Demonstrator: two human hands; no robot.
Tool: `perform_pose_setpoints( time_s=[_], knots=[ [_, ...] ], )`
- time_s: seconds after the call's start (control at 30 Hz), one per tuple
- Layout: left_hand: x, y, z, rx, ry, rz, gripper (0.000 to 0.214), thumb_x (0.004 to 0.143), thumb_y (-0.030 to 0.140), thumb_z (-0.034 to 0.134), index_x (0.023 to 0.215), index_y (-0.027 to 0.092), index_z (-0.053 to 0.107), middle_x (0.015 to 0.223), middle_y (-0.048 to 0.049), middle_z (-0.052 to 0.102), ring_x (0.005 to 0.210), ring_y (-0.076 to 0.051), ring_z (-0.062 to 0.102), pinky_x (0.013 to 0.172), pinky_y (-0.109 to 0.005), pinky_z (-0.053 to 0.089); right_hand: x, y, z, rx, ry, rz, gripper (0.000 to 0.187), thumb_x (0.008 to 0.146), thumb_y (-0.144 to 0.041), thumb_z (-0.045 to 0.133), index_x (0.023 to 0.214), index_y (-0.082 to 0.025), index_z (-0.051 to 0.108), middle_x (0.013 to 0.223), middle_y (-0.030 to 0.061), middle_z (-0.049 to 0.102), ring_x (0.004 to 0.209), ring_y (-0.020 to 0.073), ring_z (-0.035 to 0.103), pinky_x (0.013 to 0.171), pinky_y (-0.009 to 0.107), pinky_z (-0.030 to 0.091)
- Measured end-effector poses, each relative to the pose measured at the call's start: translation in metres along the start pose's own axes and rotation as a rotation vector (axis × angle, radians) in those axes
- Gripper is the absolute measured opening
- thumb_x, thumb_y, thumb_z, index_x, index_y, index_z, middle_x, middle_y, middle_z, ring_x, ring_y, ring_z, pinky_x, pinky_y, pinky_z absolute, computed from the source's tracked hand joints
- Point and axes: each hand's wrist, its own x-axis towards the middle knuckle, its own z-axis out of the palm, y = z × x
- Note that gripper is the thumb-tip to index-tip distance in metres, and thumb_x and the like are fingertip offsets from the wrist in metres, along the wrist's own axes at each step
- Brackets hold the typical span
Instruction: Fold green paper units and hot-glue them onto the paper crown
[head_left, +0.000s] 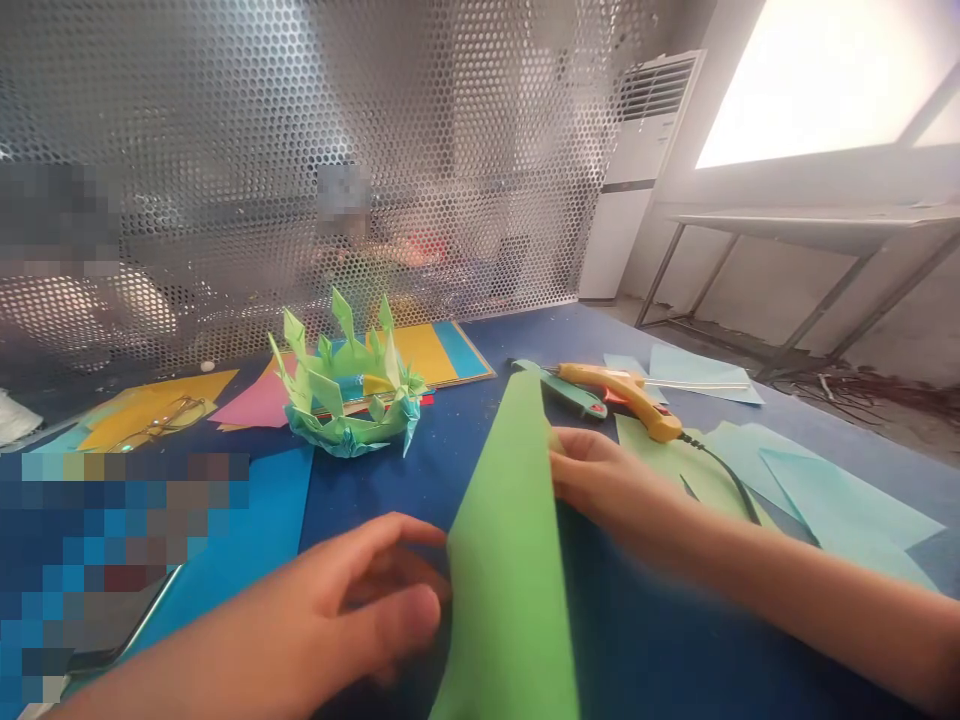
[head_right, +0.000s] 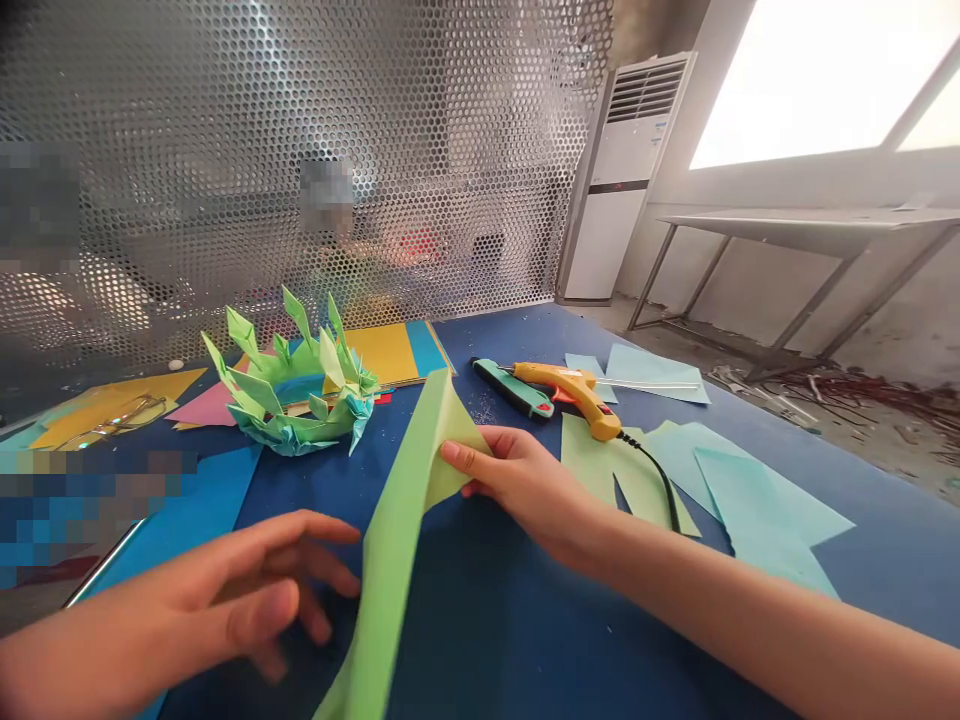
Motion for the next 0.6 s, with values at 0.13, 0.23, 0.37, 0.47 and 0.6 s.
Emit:
perform_pose_setpoints(
  time_s=[0.13,0.23,0.37,0.47,0.6],
  knots=[
    [0.01,-0.012,0.002,-0.077,-0.026,0.01,0.095,0.077,0.068,0.076,0.152,0.026,0.036,0.14,-0.0121,0.06,0.118,-0.026,0.062,0.099,-0.037,0.046,-0.005,-0.004,0.007,0.073,-0.031,0.066,0.027,0.068,-0.042,0.085,0.086,-0.023,0.079,0.078,0.0021,0.079,0.067,0.0193,0.071,0.06,0.027,0.056],
    [0.015,-0.013,0.003,-0.173,0.075,0.026,0.1,0.073,0.064,0.083,0.15,0.022,0.035,0.122,-0.0105,0.069,0.104,-0.024,0.066,0.084,-0.034,0.048,-0.007,-0.006,0.006,0.105,-0.021,0.068,0.036,0.07,-0.036,0.082,0.106,-0.028,0.079,0.085,0.0005,0.08,0.071,0.0197,0.074,0.059,0.025,0.058],
    [0.014,-0.008,0.005,-0.249,0.15,0.022,0.09,0.074,0.054,0.085,0.146,0.022,0.041,0.103,-0.0041,0.073,0.094,-0.021,0.067,0.082,-0.032,0.048,-0.005,-0.003,0.004,0.088,-0.009,0.022,0.046,0.068,-0.029,0.084,0.113,-0.028,0.075,0.084,0.0002,0.08,0.072,0.0216,0.075,0.058,0.026,0.059],
    [0.012,-0.005,0.008,-0.279,0.183,0.031,0.087,0.077,0.045,0.086,0.146,0.024,0.038,0.096,-0.0002,0.071,0.088,-0.017,0.065,0.077,-0.027,0.048,-0.004,-0.001,0.006,0.059,0.011,-0.017,0.049,0.061,-0.028,0.088,0.107,-0.028,0.074,0.085,0.0008,0.08,0.071,0.0235,0.075,0.056,0.029,0.06],
    [0.013,-0.002,0.01,-0.224,0.331,0.127,0.081,0.081,0.029,0.08,0.147,0.024,0.034,0.076,0.0074,0.063,0.069,-0.012,0.057,0.062,-0.021,0.045,-0.003,-0.004,0.007,0.023,-0.011,0.005,0.029,0.067,-0.032,0.085,0.094,-0.027,0.077,0.085,0.0036,0.079,0.075,0.0262,0.077,0.065,0.036,0.063]
  ],
)
